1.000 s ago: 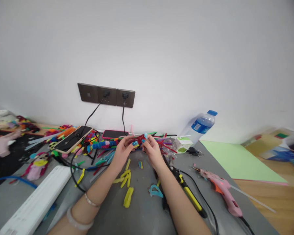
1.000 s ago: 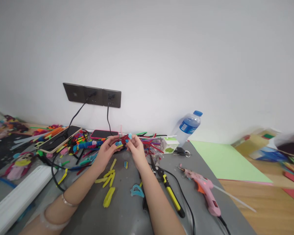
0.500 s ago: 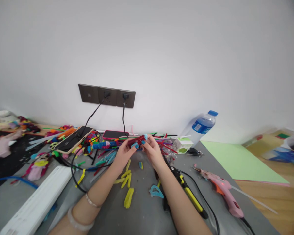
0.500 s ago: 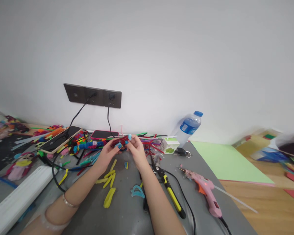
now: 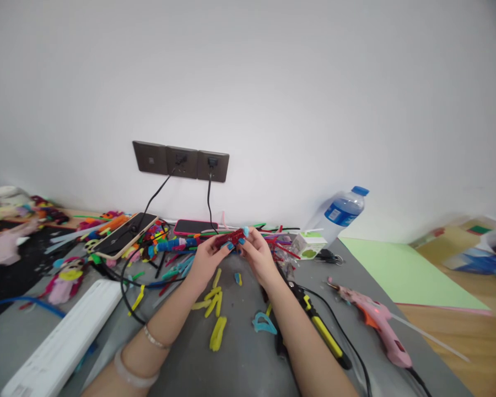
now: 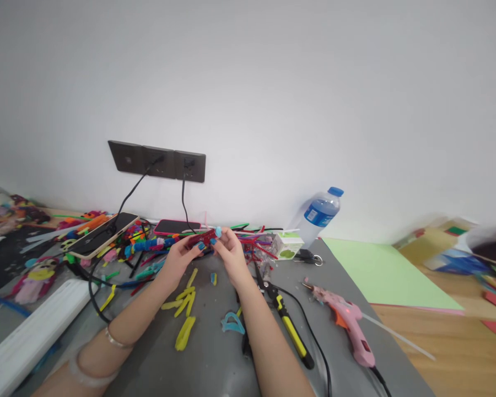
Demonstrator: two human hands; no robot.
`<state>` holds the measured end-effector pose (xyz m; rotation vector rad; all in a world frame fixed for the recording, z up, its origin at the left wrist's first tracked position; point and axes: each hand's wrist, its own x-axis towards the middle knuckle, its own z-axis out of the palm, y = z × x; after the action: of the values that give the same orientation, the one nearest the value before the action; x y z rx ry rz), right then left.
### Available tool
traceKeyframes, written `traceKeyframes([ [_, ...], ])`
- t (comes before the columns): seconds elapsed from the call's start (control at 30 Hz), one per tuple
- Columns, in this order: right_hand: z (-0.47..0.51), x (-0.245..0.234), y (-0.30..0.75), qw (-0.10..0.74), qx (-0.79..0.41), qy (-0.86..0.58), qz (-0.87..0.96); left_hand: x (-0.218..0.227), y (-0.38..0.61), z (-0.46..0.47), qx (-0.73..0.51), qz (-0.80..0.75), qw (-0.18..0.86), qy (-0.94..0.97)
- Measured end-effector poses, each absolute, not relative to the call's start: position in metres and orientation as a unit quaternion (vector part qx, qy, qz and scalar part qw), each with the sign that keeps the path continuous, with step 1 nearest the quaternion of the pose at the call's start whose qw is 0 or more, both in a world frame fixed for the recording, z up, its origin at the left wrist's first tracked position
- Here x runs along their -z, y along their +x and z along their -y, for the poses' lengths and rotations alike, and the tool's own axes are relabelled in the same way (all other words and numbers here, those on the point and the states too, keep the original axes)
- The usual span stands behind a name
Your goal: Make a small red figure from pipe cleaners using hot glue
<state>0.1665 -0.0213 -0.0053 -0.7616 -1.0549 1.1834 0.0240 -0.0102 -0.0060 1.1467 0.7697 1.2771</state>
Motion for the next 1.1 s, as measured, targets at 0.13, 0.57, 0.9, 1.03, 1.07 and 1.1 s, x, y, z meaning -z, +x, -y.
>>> traceKeyframes([
  [0.13, 0.0222, 0.0042, 0.1670, 0.634, -0.521, -0.331, 0.467, 0.0066, 0.0242, 0.0104, -0.546, -0.332, 0.598, 0.483],
  [0.57, 0.0234, 0.0053, 0.1686, 0.623, -0.527, -0.330, 0.474, 0.0069, 0.0232, 0.0115, -0.526, -0.318, 0.625, 0.481],
  [0.9, 0.0236, 0.0041, 0.1674, 0.633, -0.514, -0.335, 0.472, 0.0090, 0.0253, 0.0126, -0.510, -0.295, 0.675, 0.444],
  [1.03, 0.0240, 0.0035, 0.1676, 0.639, -0.514, -0.327, 0.470, 0.0100, 0.0260, 0.0124, -0.514, -0.284, 0.683, 0.434],
  [1.07, 0.0245, 0.0029, 0.1677, 0.636, -0.517, -0.327, 0.471, 0.0096, 0.0261, 0.0126, -0.515, -0.284, 0.685, 0.430],
  [1.1, 0.0251, 0.0022, 0.1677, 0.633, -0.520, -0.327, 0.472, 0.0090, 0.0262, 0.0128, -0.515, -0.285, 0.688, 0.424],
])
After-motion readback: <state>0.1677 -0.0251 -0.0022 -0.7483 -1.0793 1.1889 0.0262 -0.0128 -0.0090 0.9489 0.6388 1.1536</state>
